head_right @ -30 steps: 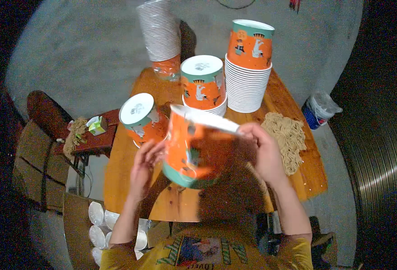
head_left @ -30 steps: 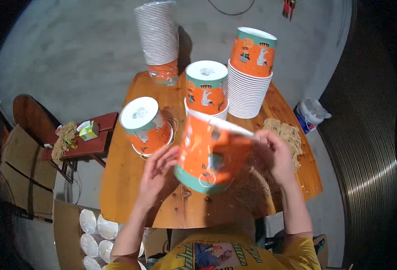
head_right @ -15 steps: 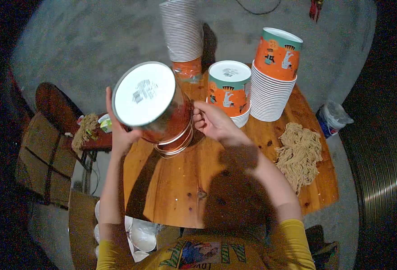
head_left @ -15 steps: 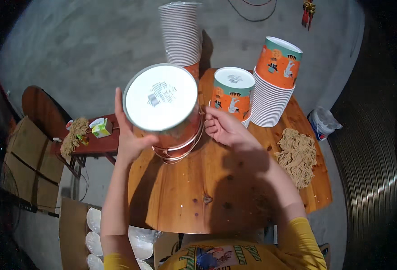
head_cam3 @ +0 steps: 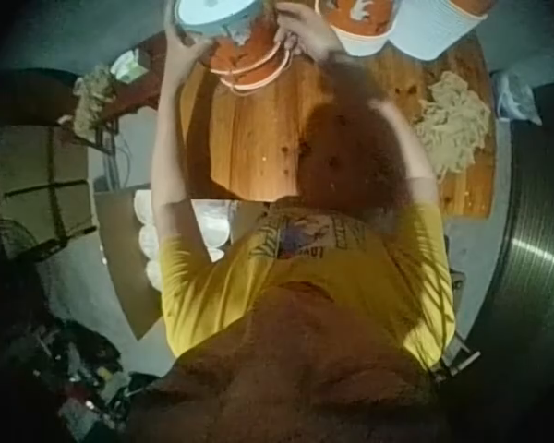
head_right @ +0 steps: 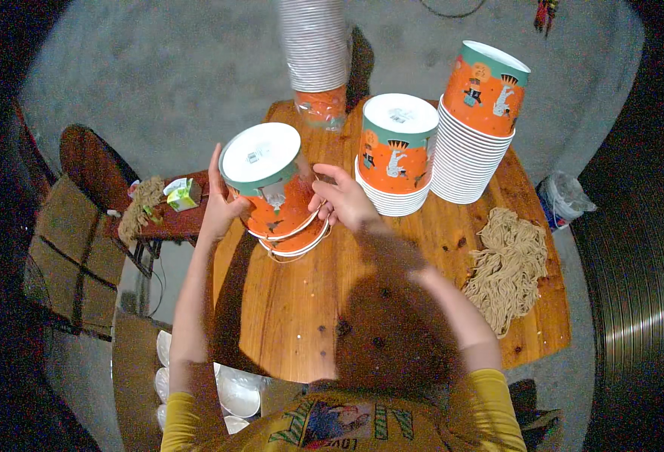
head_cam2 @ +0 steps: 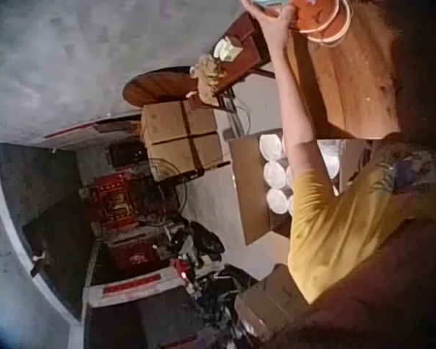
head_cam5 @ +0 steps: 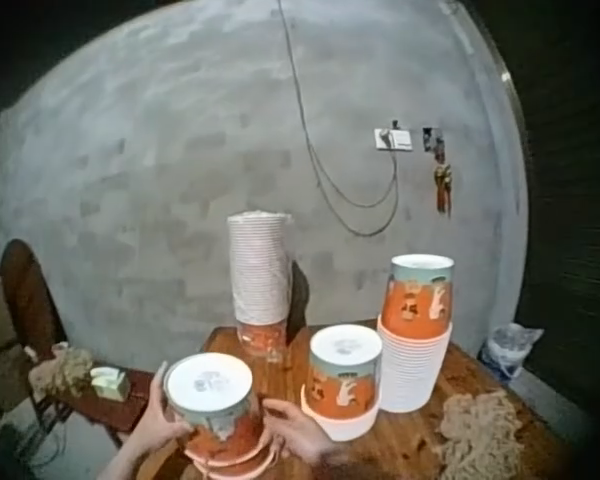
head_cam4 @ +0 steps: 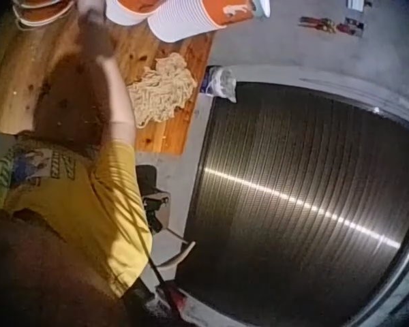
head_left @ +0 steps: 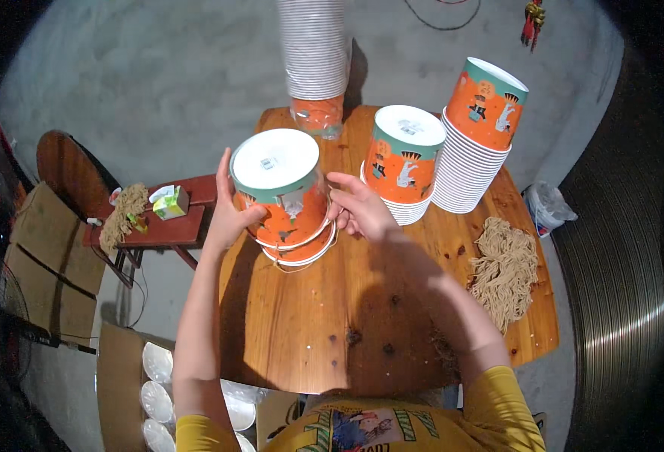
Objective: Placing rubber bands around the rim of a white bowl and organizing paper cups on a table.
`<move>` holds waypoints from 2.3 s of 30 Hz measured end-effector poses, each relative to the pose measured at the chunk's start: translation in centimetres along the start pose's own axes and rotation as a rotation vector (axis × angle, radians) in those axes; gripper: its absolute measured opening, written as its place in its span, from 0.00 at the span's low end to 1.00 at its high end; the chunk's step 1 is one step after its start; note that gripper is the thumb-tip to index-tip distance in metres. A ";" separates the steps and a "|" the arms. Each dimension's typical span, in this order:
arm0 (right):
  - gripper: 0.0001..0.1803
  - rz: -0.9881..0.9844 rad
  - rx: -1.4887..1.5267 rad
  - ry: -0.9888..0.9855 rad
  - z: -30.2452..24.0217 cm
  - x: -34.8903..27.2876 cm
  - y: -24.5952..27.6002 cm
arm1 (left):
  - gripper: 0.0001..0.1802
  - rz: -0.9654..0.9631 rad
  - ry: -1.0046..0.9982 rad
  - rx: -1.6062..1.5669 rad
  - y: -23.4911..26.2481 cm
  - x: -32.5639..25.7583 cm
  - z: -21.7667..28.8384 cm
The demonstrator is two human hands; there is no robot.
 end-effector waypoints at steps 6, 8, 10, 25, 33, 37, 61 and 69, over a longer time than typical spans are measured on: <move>0.30 0.000 -0.100 -0.056 2.2 0.3 -0.3 | 0.70 -0.031 -0.021 0.094 -0.1 -0.4 -1.7; 0.31 -0.013 -0.079 -0.060 2.9 0.2 -0.5 | 0.71 -0.038 0.005 0.083 0.0 -0.6 -2.2; 0.30 -0.002 -0.092 -0.056 3.5 0.3 -0.2 | 0.72 -0.048 0.028 0.069 -0.1 -0.6 -2.7; 0.29 -0.014 -0.230 0.003 5.0 -0.7 -0.7 | 0.67 -0.065 0.129 -0.054 -1.0 -3.8 -5.2; 0.26 0.309 -1.185 0.208 0.6 -1.1 1.3 | 0.45 0.224 0.195 0.174 -1.7 -8.7 -4.7; 0.17 0.711 -1.489 0.797 -8.5 -7.3 0.3 | 0.32 0.423 0.079 0.413 -0.3 -11.2 -0.6; 0.09 0.686 -1.316 0.841 -21.7 -10.5 6.4 | 0.30 -0.030 -0.013 0.307 -21.3 -2.9 -4.4; 0.09 0.836 -0.913 1.078 -23.7 -22.1 5.4 | 0.19 0.125 -0.142 0.118 -21.5 0.4 7.5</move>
Point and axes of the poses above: each hand's wrist, its own x-axis towards the middle knuckle, its own y-axis out of the back of the hand, z = x × y, the point moved 10 cm from there along x, towards the middle knuckle, and after that the axes turned 7 degrees about -y, right-handed, at the moved point
